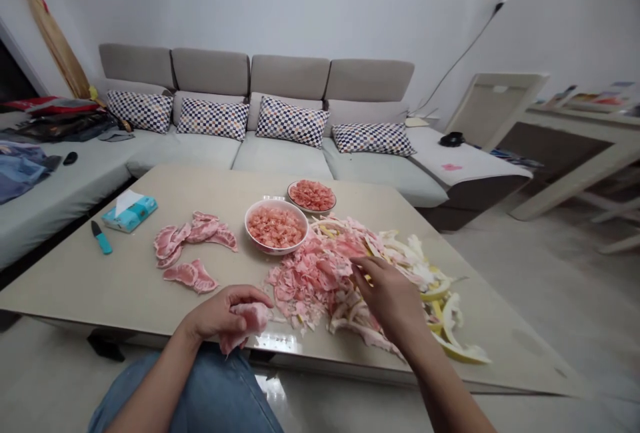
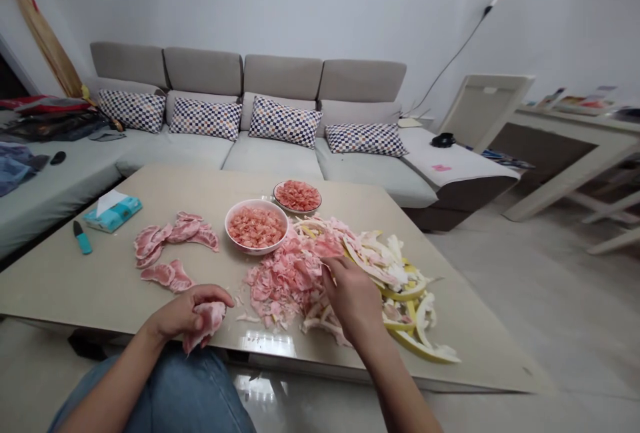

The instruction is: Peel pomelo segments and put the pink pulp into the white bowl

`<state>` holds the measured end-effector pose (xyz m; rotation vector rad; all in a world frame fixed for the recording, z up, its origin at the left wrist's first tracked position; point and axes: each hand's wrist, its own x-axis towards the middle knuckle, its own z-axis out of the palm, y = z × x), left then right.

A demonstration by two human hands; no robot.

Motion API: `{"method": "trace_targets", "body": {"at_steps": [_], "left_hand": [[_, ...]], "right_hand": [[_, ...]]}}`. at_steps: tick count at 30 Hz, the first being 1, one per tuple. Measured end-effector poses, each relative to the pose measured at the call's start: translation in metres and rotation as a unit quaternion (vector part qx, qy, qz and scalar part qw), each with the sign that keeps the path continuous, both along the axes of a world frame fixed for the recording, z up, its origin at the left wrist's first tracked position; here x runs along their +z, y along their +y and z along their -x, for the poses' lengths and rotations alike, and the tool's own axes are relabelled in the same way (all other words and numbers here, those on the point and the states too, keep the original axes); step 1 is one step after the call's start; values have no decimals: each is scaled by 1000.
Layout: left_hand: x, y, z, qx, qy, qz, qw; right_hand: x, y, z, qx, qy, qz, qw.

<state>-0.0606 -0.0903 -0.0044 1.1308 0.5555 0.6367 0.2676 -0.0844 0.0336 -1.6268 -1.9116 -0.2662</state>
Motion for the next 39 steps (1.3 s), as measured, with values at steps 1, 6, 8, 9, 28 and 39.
{"method": "trace_targets", "body": {"at_steps": [1,6,8,9,28,39], "left_hand": [[-1,0,-1,-1,-15,12,1000],[-9,2,-3,14,-44,15,999],[-11,3,-4,23,-41,3,999],[-12,4,-4,25,-40,-3,999],[-5,-1,-15,-14,-28,13,999],[-3,-2,-8,-49,19,-20,998]], "right_hand": [[-3,2,-3,-33,-31,-7,999],[3,-14,25,82,61,23,994],[12,-29,49,212,142,83,963],[17,-37,62,272,166,105,942],[19,-41,122,283,243,89,924],[29,-30,108,370,220,228,873]]}}
